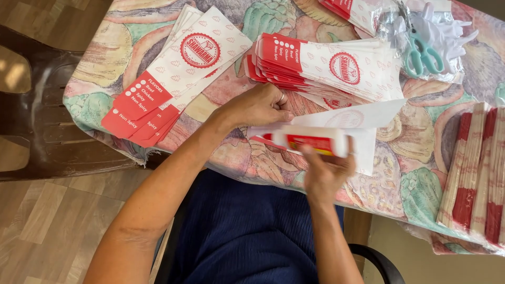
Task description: Applying glue to paper food wrappers and folding them into shape at a table.
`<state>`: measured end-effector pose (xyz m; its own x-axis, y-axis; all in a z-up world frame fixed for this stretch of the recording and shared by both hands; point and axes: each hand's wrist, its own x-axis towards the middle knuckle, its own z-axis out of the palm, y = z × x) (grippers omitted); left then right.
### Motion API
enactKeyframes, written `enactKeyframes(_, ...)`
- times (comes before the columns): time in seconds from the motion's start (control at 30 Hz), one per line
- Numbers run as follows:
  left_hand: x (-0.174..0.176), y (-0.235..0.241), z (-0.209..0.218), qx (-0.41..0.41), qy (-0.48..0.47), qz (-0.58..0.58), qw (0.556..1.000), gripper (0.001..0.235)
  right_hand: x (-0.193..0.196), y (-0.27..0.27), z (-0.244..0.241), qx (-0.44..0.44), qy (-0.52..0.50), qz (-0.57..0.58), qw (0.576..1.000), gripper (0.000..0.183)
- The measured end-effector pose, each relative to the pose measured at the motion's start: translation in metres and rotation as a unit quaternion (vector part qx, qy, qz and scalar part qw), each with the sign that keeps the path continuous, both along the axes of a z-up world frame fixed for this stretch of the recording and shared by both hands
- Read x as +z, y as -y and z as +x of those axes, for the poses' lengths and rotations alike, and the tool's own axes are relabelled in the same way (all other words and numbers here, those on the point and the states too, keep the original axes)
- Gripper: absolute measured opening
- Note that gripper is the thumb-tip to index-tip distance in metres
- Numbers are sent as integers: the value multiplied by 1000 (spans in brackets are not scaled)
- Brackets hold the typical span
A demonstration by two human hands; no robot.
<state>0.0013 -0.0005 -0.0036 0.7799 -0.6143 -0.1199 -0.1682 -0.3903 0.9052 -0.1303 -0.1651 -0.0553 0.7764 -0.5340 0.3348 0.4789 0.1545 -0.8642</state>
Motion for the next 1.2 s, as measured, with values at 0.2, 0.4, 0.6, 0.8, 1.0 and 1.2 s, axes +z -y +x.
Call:
enactKeyframes(0.2, -5, 6, -18, -9, 144, 73, 987, 32, 36, 123, -43, -153, -38, 5, 988, 54)
enactKeyframes(0.4, -15, 10, -51, 8, 264, 134, 955, 17, 30, 181, -78, -167, -38, -66, 983, 46)
enactKeyframes(0.6, -12, 7, -50, 4, 237, 110, 965, 15, 26, 180, -81, -161, -76, -186, 966, 42)
enactKeyframes(0.8, -6, 7, -40, 3, 213, 94, 972, 18, 20, 156, -66, -148, -89, -154, 973, 45)
enactKeyframes(1.0, 1, 5, -21, -7, 120, 104, 987, 28, 8, 69, -37, -54, -82, -53, 994, 45)
enactKeyframes(1.2, 8, 2, -21, 0, 94, 40, 995, 18, -8, -10, -9, -13, -62, -71, 995, 57)
